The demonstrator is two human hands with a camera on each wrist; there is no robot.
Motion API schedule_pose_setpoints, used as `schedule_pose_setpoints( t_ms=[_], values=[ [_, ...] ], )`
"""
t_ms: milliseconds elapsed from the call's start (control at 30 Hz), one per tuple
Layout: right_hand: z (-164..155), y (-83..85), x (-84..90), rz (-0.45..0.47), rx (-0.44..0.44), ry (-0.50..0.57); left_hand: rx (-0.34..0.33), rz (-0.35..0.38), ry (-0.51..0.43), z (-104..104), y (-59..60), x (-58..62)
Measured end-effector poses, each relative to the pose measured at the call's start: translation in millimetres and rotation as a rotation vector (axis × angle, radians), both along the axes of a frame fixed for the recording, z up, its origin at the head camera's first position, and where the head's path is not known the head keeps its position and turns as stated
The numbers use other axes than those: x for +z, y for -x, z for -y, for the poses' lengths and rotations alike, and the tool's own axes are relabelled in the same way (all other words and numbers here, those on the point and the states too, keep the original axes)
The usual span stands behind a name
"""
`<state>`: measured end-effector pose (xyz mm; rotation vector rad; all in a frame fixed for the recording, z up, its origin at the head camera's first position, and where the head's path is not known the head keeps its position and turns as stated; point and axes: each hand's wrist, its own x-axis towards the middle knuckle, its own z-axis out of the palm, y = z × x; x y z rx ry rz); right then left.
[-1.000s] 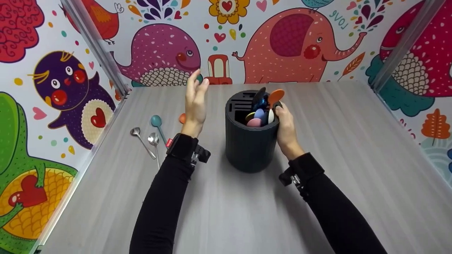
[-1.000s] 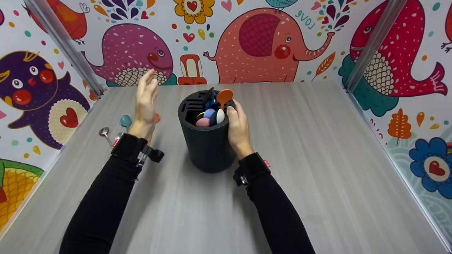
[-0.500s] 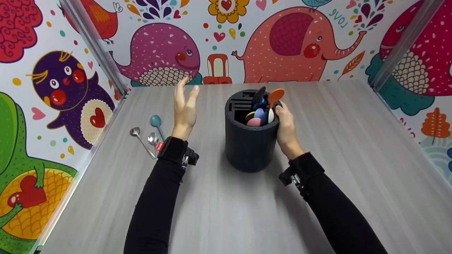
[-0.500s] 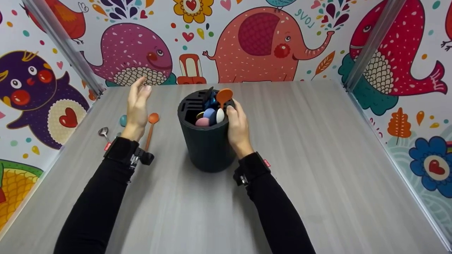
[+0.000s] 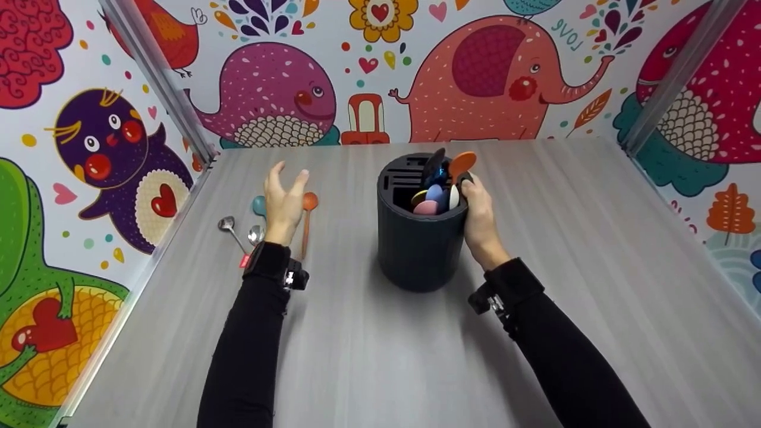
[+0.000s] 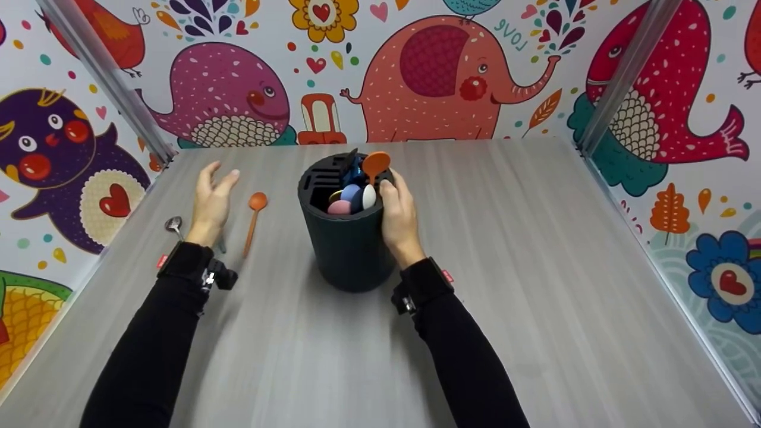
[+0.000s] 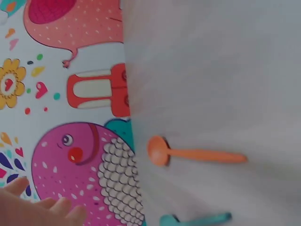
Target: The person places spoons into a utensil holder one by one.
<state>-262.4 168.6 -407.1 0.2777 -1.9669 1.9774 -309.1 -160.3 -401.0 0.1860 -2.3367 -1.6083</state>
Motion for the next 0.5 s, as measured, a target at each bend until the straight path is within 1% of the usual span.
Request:
schedule_pose_setpoints(
  t_ms=[133, 233, 367, 500],
  values=[
    [-0.1, 0.7, 0.1, -0.008, -0.003, -0.005, 0.023, 0.039, 0.029, 7.4, -1.1, -5.7],
    [-0.3, 1.1, 0.3, -0.016, -0.007, -0.010, 0.037, 0.095, 0.091, 10.9, -0.6, -9.9],
    [-0.4, 2.2, 0.0, -0.019, -0.002, 0.006, 0.026, 0.197, 0.238, 13.2, 0.3, -18.8],
    [-0.1, 2.1, -0.5, -0.014, 0.009, 0.026, -0.011, 0.250, 0.410, 14.8, 1.6, -33.1]
  ],
)
